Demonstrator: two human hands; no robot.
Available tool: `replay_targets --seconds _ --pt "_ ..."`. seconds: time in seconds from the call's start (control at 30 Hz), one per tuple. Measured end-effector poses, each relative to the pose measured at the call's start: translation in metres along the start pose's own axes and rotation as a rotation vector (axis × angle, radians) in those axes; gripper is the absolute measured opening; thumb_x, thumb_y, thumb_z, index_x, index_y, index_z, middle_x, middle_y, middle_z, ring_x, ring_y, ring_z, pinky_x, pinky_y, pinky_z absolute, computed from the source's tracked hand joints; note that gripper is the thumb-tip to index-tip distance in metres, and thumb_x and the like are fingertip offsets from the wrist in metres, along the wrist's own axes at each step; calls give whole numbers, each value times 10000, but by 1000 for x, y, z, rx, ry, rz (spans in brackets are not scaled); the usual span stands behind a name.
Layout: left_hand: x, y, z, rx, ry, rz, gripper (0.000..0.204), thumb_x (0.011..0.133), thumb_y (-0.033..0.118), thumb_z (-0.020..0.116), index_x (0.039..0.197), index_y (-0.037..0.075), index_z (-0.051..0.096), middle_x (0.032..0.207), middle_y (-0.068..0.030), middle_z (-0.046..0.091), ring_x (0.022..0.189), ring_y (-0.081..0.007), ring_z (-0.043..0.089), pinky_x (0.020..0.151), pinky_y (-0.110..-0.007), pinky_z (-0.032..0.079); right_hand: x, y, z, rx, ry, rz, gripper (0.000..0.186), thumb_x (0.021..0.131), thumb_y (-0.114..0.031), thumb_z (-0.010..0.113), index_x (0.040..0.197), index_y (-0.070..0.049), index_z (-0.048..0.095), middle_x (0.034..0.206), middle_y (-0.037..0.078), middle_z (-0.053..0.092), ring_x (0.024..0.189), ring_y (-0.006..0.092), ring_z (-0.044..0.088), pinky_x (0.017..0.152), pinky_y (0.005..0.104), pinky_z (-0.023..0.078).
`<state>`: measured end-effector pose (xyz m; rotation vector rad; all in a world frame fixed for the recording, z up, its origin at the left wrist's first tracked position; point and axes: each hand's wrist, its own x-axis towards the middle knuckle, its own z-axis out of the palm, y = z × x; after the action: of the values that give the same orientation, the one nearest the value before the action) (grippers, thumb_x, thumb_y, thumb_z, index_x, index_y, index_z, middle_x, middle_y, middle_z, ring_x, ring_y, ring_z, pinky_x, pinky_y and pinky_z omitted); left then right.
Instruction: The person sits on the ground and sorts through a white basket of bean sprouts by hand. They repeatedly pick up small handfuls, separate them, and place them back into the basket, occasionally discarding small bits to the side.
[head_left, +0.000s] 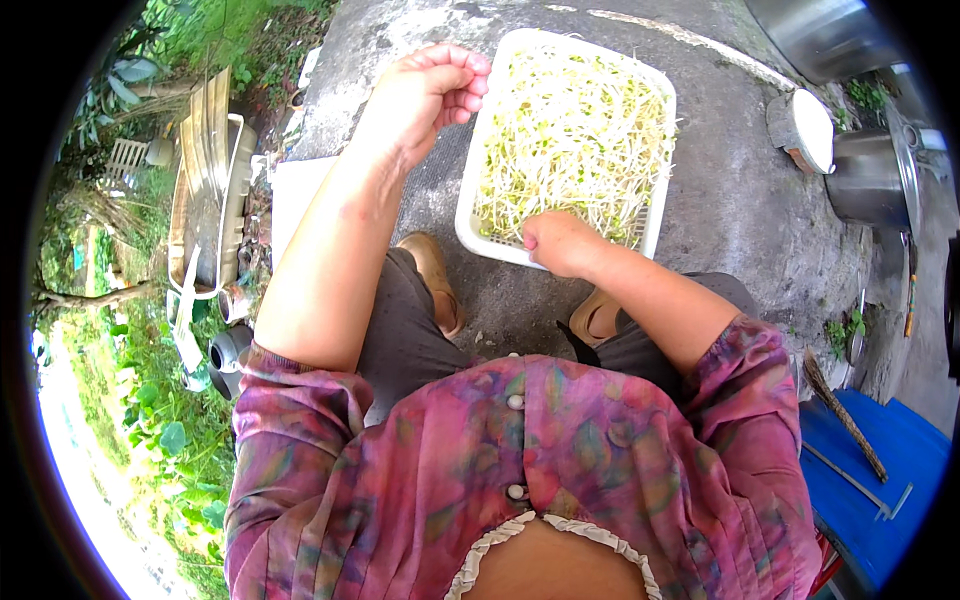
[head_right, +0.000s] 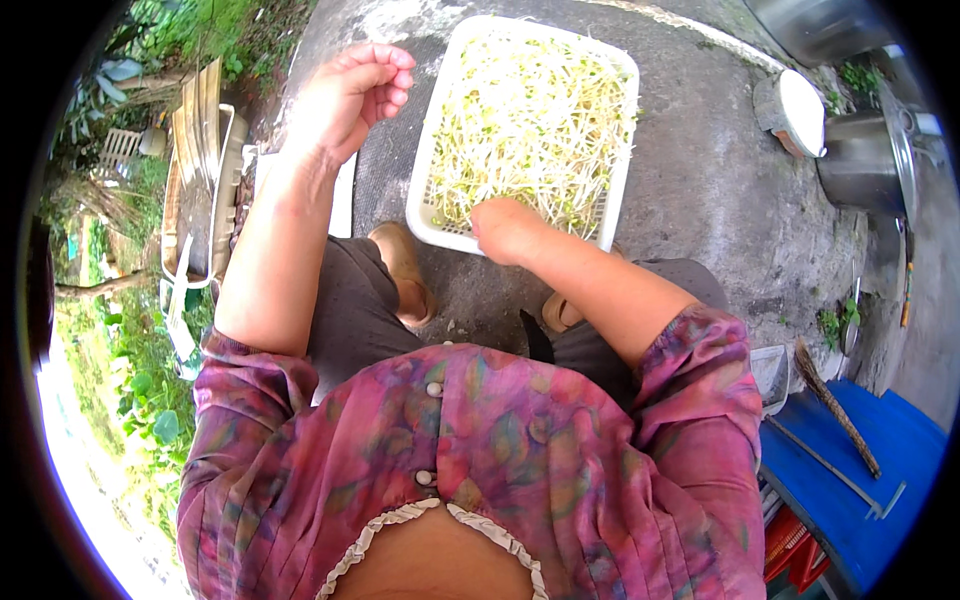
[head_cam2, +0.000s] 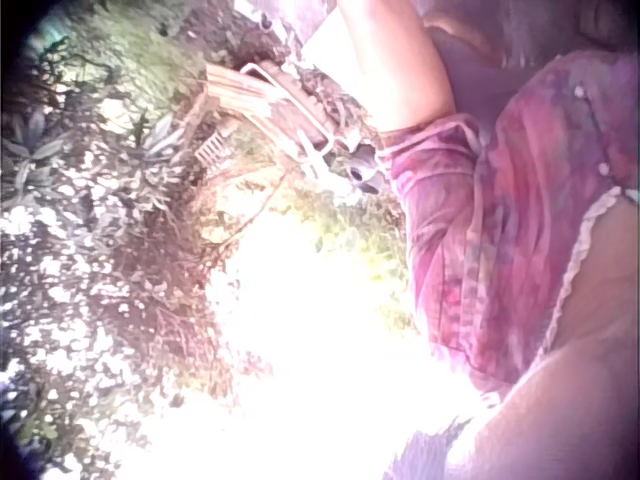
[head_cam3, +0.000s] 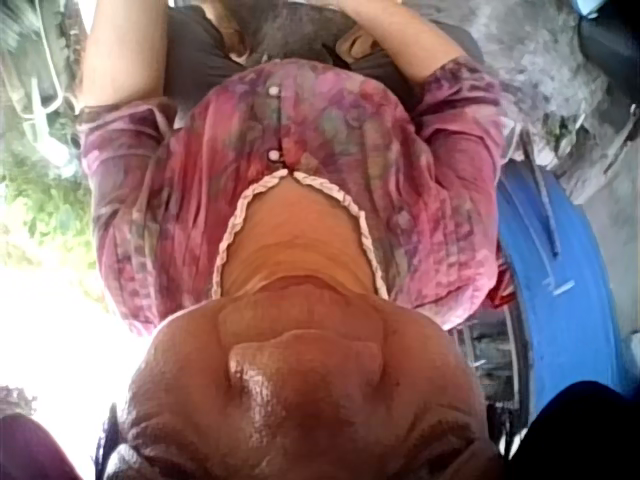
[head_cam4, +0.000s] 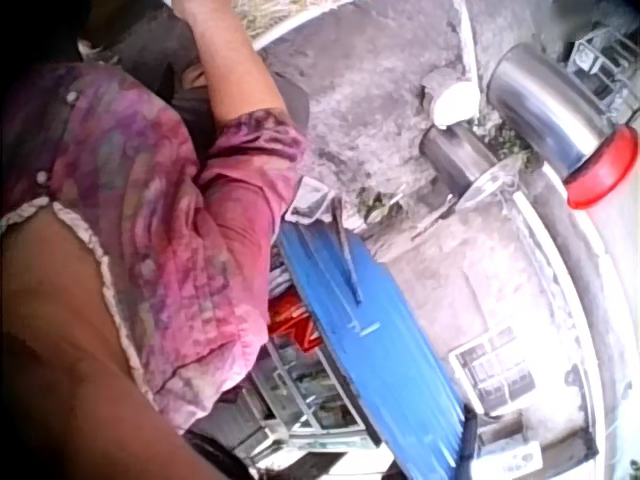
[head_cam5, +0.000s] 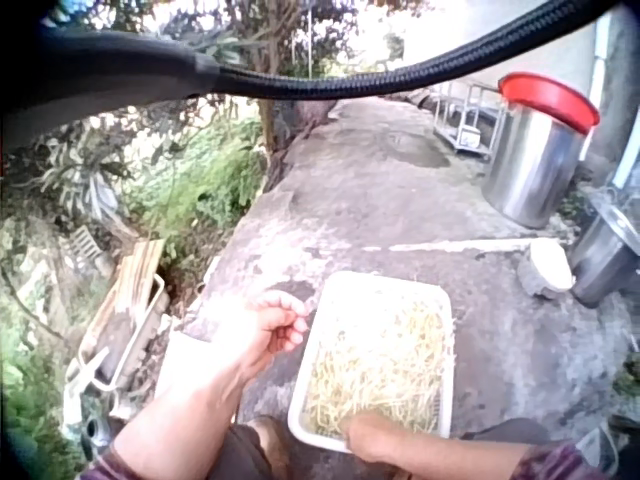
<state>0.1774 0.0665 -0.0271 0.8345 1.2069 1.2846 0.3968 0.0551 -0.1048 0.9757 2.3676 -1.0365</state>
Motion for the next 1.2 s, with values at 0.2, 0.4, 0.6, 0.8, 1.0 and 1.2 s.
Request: replay_targets --seconds 0.2,0.4,0.6,0.8,1.0,1.2 --pt "0 1 3 -1 7 -23 148 870 20 471 935 12 603 770 -33 611 639 -87 558 586 -194 459 0 3 -2 54 -18 18 146 783 -105 555 871 -35 649 890 195 633 850 350 612 754 420 479" --pt "-2 2 3 44 -15 -46 139 870 35 493 941 27 612 771 -18 618 634 -77 554 585 -193 459 -11 -9 -21 114 62 -20 89 796 -74 544 818 -29 618 824 160 638 738 297 633 657 380 497" --pt "-7 -1 13 169 -164 -134 125 861 62 543 944 54 636 766 8 618 629 -53 537 590 -182 446 -29 -7 -58 970 147 -94 43 851 -26 541 835 -64 553 667 23 567 519 73 525 450 197 406" --pt "-10 -14 27 272 -310 -212 124 845 92 587 948 53 644 765 18 616 658 -50 551 589 -181 438 -28 5 -68 1206 256 -183 69 831 -2 553 876 -38 515 717 54 591 520 82 516 447 206 392" --pt "-13 -18 39 359 -410 -233 106 848 105 591 917 39 639 747 15 612 646 -56 554 580 -190 437 -28 5 -70 1027 328 -241 109 828 -8 562 885 -64 488 707 43 588 515 77 497 444 196 362" --pt "-15 -21 42 485 -439 -150 76 851 93 566 838 48 627 695 22 589 619 -49 532 554 -204 435 -31 1 -72 1008 359 -244 103 822 3 592 866 -37 508 697 44 579 527 76 518 442 210 395"
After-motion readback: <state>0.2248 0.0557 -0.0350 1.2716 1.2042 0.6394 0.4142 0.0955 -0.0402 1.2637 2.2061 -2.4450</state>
